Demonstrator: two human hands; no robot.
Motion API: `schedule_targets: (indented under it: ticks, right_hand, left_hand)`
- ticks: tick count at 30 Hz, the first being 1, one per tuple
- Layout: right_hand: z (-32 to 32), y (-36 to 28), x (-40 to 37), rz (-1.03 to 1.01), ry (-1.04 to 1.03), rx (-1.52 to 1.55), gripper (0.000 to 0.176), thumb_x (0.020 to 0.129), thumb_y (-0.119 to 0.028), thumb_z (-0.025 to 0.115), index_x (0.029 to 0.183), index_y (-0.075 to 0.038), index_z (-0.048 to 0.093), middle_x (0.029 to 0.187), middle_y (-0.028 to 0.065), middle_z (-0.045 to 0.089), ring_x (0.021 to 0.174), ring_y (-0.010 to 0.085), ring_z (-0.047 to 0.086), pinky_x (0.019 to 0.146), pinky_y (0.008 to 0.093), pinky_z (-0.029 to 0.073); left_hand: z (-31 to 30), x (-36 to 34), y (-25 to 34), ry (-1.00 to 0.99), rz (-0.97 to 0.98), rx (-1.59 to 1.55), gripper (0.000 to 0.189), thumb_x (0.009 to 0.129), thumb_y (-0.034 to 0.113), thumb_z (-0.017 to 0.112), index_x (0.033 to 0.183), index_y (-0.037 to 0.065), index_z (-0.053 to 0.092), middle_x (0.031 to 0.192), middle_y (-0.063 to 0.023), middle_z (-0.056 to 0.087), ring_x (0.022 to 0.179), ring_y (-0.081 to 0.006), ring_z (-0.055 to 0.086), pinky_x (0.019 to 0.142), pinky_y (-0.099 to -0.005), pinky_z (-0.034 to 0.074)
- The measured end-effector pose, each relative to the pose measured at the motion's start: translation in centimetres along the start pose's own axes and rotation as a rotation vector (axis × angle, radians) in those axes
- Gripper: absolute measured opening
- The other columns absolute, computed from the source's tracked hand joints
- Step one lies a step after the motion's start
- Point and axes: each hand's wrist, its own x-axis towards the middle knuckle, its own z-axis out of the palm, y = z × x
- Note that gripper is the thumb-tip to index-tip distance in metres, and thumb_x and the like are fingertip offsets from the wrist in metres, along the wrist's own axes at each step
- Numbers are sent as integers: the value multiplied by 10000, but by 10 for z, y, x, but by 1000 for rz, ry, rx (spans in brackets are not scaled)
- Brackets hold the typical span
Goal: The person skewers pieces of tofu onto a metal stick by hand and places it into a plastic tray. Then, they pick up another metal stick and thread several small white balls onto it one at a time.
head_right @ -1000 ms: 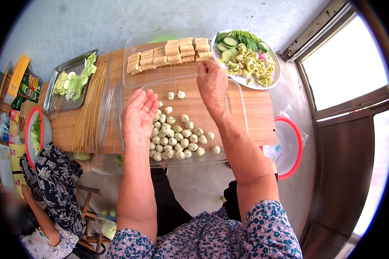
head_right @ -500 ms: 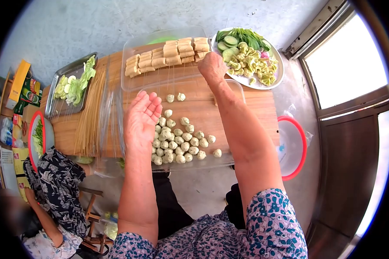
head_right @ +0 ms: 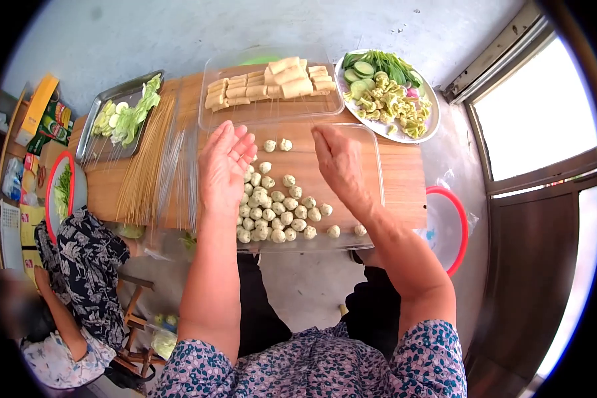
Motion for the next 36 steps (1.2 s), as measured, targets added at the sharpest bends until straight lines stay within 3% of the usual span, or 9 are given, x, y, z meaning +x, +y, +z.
schedule_targets:
  ticks: [2, 5, 9, 14, 23, 25, 29, 31, 36]
  right_hand:
    - [-9, -10, -32, -90, -30, 24, 116, 859, -79, 559, 914, 10, 610, 679, 203, 582, 553, 320, 568, 506, 349, 425]
    - [-27, -36, -69, 23, -208, 47, 128, 857, -58, 563, 960, 3, 609, 707, 199, 602, 557, 289, 599, 509, 328, 451]
    - [-31, -32, -92, 37, -282, 111, 153, 851, -66, 583, 991, -9, 606, 701, 184, 610, 588, 278, 624, 534, 315, 479]
    - [-43, -13, -88, -54, -381, -104, 178, 846, -101, 585, 1009, -33, 609, 694, 180, 601, 646, 320, 617, 558, 355, 488]
    - [-40, -8, -70, 39, -212, -36, 143, 831, -101, 583, 962, -76, 632, 752, 147, 606, 712, 331, 597, 600, 386, 464]
    - [-37, -11, -67, 32, -184, -60, 133, 834, -110, 576, 954, -79, 627, 751, 146, 605, 708, 335, 595, 590, 392, 462]
    - [-35, -14, -63, 28, -159, -98, 109, 845, -134, 558, 929, -90, 614, 757, 146, 604, 695, 348, 591, 569, 410, 457]
    - [-34, -14, -62, 29, -145, -87, 104, 845, -134, 558, 923, -92, 612, 753, 148, 604, 685, 353, 589, 561, 415, 456]
    - [-35, -8, -60, 45, -154, -89, 103, 844, -135, 559, 917, -91, 618, 723, 160, 603, 663, 360, 587, 546, 424, 455]
  left_hand:
    - [1, 1, 1, 11, 20, -15, 449, 844, 257, 644, 1164, 0, 461, 1050, -127, 552, 903, -220, 561, 784, -352, 474]
    - [2, 1, -1, -41, -6, -81, 456, 828, 284, 664, 1133, 5, 472, 1049, -126, 547, 917, -231, 559, 780, -354, 473]
    - [6, 1, -12, -202, -80, -157, 308, 810, 264, 680, 944, 24, 539, 897, -133, 603, 819, -270, 616, 715, -413, 544]
    - [11, -2, -24, -194, -93, -106, 278, 818, 194, 660, 964, -16, 553, 873, -119, 605, 735, -229, 619, 614, -364, 549]
    - [21, -6, -40, -163, -177, -197, 207, 829, 169, 627, 956, 20, 560, 905, -130, 599, 809, -255, 612, 699, -406, 554]
    - [22, -7, -46, -191, -207, -218, 222, 824, 168, 635, 970, 20, 556, 902, -142, 613, 862, -287, 612, 793, -431, 533]
    - [30, -12, -54, -158, -221, -207, 205, 822, 168, 626, 947, 20, 560, 886, -125, 597, 796, -256, 612, 711, -399, 550]
    - [30, -13, -56, -195, -232, -218, 220, 830, 164, 620, 972, 14, 544, 894, -145, 596, 861, -286, 598, 821, -417, 519]
    - [32, -17, -64, -242, -249, -191, 249, 842, 196, 611, 984, 6, 539, 926, -138, 591, 883, -269, 591, 827, -404, 510]
